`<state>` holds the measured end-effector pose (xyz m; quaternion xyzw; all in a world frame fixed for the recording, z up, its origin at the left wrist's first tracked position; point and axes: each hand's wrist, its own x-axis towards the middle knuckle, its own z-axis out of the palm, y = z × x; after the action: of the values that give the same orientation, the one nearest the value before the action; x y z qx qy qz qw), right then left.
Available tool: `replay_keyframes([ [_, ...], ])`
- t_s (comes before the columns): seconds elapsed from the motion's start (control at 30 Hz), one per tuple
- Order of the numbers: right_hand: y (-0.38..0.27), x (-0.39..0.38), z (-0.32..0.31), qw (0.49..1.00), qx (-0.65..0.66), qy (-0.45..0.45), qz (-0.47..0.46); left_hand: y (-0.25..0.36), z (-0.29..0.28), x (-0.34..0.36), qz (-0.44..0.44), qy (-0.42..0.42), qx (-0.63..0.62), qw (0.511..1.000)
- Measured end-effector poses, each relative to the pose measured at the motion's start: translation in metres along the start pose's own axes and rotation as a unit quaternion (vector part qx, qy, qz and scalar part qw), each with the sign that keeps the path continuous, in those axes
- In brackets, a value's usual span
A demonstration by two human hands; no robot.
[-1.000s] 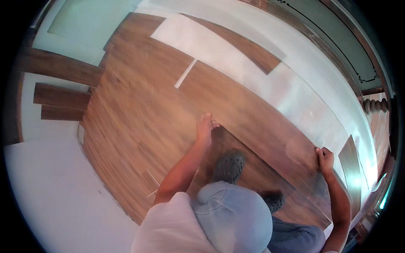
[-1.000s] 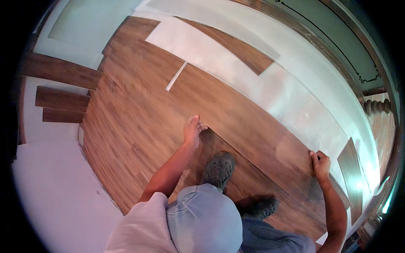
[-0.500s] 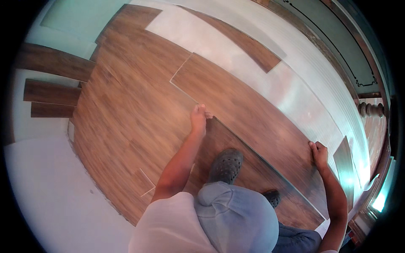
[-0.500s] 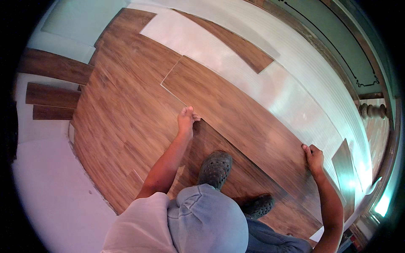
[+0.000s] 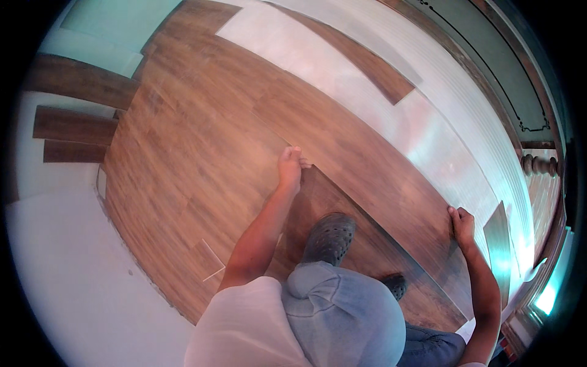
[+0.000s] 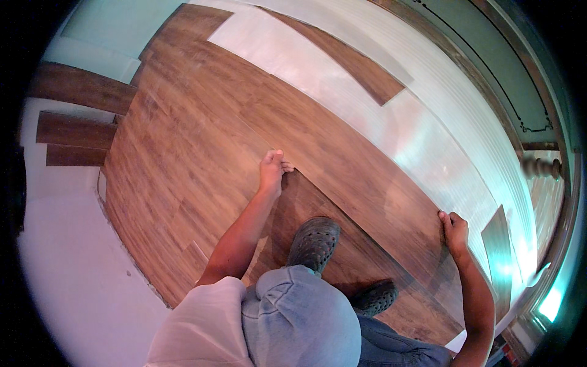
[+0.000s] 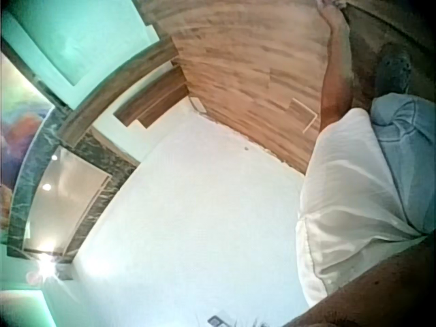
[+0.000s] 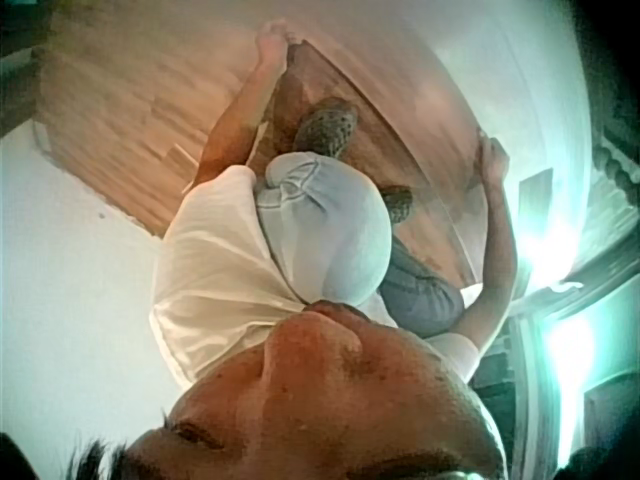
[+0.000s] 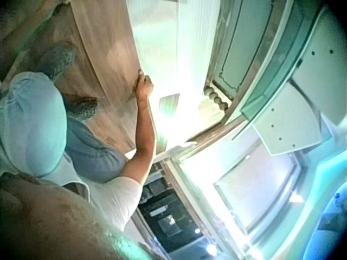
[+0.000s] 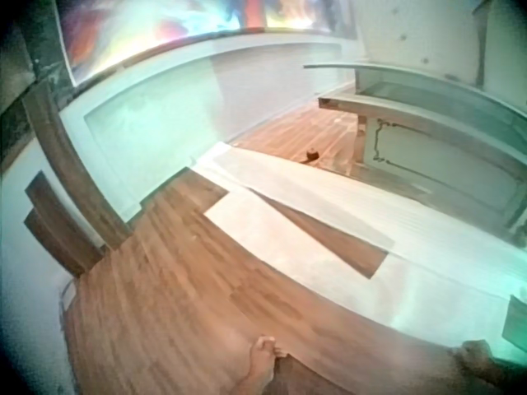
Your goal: The person installs wooden planks on the floor by aligning them, hammering them into place, and applying pressure by hand.
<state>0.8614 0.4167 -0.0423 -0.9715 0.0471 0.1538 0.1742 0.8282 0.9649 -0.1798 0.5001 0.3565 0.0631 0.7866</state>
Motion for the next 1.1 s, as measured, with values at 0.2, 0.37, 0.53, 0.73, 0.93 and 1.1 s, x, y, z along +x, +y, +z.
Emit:
replay_keyframes([
  [0.2,0.000,-0.002,-0.004,1.000,0.005,-0.005,0.004,-0.004,0.002,0.000,-0.006,-0.011,-0.008,1.000],
  [0.37,-0.011,-0.002,-0.013,1.000,0.000,-0.012,0.007,0.000,0.001,-0.001,-0.005,-0.011,0.007,1.000],
  [0.53,-0.009,-0.001,-0.019,1.000,-0.011,-0.014,0.009,0.005,0.003,-0.004,-0.011,-0.003,0.005,1.000],
  [0.73,-0.025,-0.010,-0.029,1.000,0.002,-0.020,0.020,0.007,-0.001,-0.007,-0.012,-0.008,0.000,1.000],
  [0.93,-0.011,-0.007,-0.031,0.999,-0.018,-0.029,0.034,0.009,0.001,-0.005,-0.007,-0.005,-0.007,1.000],
  [1.1,-0.025,-0.014,-0.036,0.998,0.013,-0.043,0.034,0.010,-0.001,-0.005,0.002,0.004,0.000,1.000],
])
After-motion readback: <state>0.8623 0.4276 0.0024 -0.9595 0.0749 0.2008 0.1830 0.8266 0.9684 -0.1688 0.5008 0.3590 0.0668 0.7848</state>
